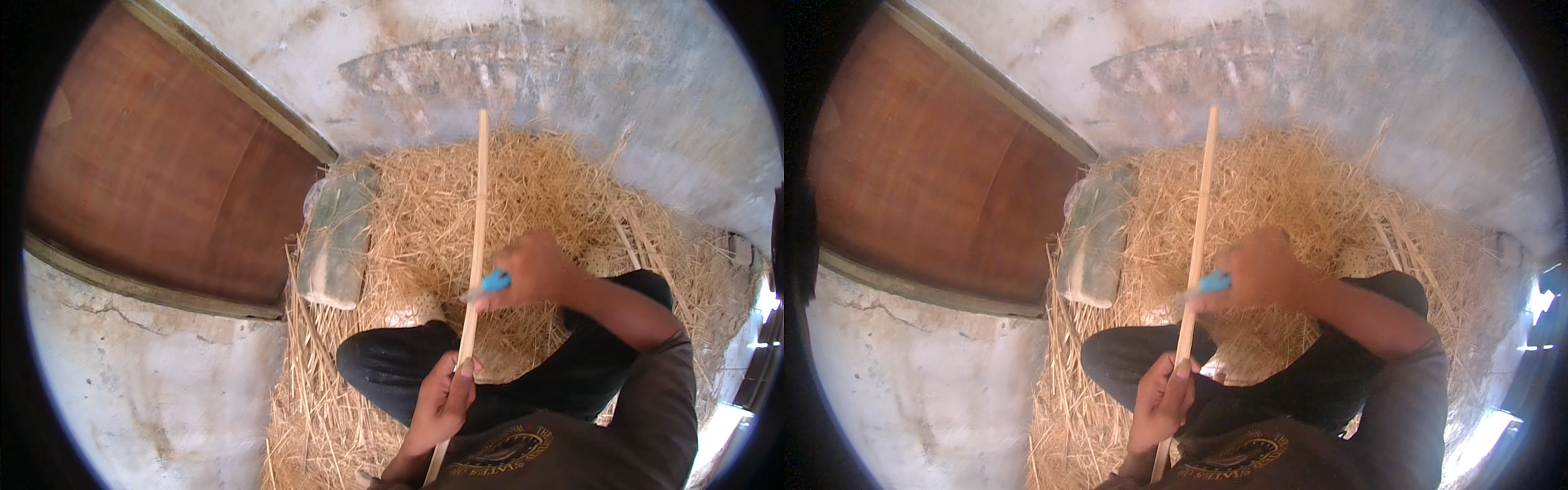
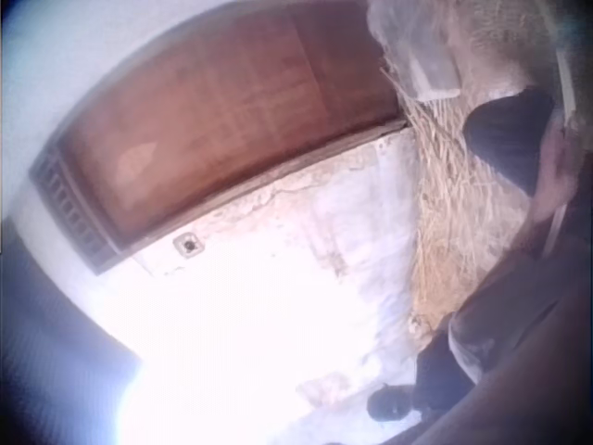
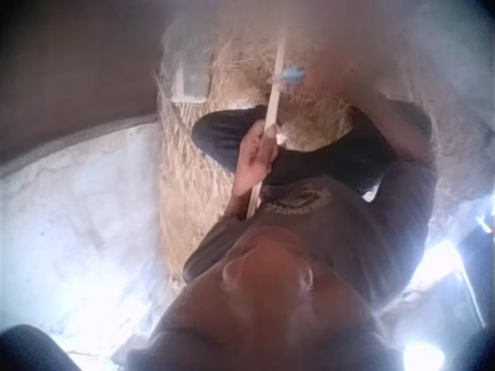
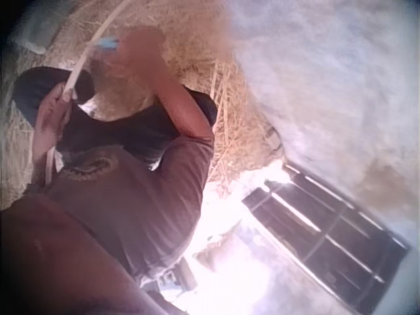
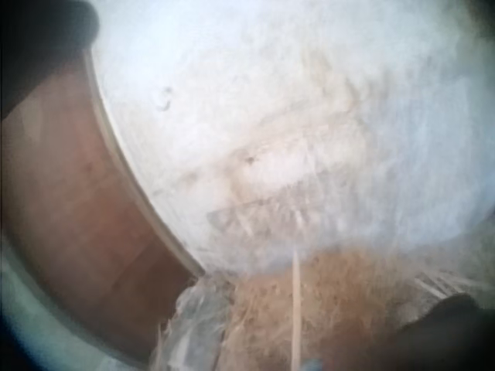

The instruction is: The person sits cross-legged on a bed of straw and uses a small knife to shave a long, thin bamboo stick. They hold the stick vertically with their left hand and repeatedly scrape the surface with the knife in their right hand, moving from the top down to the bottom.

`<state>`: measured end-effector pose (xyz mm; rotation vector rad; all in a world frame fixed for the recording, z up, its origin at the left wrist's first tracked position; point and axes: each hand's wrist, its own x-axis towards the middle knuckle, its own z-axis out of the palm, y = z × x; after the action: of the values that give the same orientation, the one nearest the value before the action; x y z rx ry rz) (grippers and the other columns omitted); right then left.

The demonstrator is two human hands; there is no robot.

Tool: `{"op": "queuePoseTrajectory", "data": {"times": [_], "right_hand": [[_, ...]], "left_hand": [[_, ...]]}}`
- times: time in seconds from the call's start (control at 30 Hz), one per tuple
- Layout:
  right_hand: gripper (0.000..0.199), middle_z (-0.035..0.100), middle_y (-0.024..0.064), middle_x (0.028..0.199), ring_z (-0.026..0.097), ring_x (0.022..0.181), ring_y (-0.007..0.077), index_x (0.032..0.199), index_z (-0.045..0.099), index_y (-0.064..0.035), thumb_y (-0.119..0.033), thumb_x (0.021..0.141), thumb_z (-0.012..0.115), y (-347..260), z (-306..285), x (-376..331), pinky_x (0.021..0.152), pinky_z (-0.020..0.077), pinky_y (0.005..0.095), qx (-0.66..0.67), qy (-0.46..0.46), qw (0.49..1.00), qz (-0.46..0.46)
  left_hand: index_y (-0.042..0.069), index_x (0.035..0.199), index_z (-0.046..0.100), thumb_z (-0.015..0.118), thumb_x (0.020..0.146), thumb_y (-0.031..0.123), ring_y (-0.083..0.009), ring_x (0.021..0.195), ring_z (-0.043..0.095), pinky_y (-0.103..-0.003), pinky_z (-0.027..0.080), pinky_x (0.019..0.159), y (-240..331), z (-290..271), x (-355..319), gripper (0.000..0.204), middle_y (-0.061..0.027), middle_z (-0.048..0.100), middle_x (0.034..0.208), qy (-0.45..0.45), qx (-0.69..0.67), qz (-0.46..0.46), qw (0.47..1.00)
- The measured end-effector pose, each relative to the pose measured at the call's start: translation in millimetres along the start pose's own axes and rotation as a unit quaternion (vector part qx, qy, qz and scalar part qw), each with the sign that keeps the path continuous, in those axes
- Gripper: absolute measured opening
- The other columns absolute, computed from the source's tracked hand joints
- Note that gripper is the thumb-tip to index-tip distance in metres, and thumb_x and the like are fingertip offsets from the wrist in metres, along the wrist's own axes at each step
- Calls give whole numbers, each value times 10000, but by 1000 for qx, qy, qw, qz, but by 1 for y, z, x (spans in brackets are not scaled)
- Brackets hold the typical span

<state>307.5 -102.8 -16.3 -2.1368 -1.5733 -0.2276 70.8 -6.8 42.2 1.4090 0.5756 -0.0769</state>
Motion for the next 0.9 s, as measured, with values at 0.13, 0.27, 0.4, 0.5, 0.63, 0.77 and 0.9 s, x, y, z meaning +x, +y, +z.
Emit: {"op": "queuePoseTrajectory", "data": {"times": [0.13,0.27,0.4,0.5,0.63,0.77,0.9], "right_hand": [[711,411,33,412,441,369,201,514,547,-109,-775,761,512,53,-3,17,396,375,337,13,18,986,163],[756,411,14,413,446,387,186,532,575,-103,-810,769,449,78,-12,15,424,386,342,-52,24,986,157],[690,411,61,439,406,370,204,516,516,-70,-675,848,505,106,-6,13,398,354,364,-76,84,961,254],[806,460,63,476,510,497,176,541,550,-63,-782,843,346,152,-28,13,468,407,373,-38,2,899,435],[803,454,67,474,493,472,192,527,533,-53,-768,851,361,159,-31,5,480,406,384,-5,26,895,446],[763,431,77,441,452,405,215,514,502,-48,-743,828,461,70,-20,5,444,386,362,57,37,952,299],[677,462,64,418,513,386,227,516,571,-103,-740,748,576,-23,-12,-3,404,394,356,95,-77,991,58]], "left_hand": [[32,1024,492,422,1020,182,-12,514,327,-198,257,463,-8,4,-8,165,53,393,598,-27,21,20,999],[49,1004,488,441,1015,255,-13,537,338,-191,268,485,-18,3,-18,212,46,421,612,-45,22,10,999],[40,1014,488,431,1016,197,-14,535,345,-195,296,491,-29,-1,-37,167,52,397,611,-64,69,-3,996],[45,1039,491,433,1015,208,-13,550,352,-192,301,498,-50,-6,-57,174,67,413,634,-131,16,-48,990],[67,1098,510,441,1016,244,-11,494,354,-191,285,440,-46,-4,-56,206,66,418,605,-107,-57,-81,989],[38,1268,508,444,1012,185,-23,465,402,-168,318,427,-31,-19,-27,302,20,496,599,49,1,-39,998],[63,1414,409,446,1012,168,-20,484,402,-160,331,444,-22,-21,-7,416,5,515,630,44,0,11,999]]}}
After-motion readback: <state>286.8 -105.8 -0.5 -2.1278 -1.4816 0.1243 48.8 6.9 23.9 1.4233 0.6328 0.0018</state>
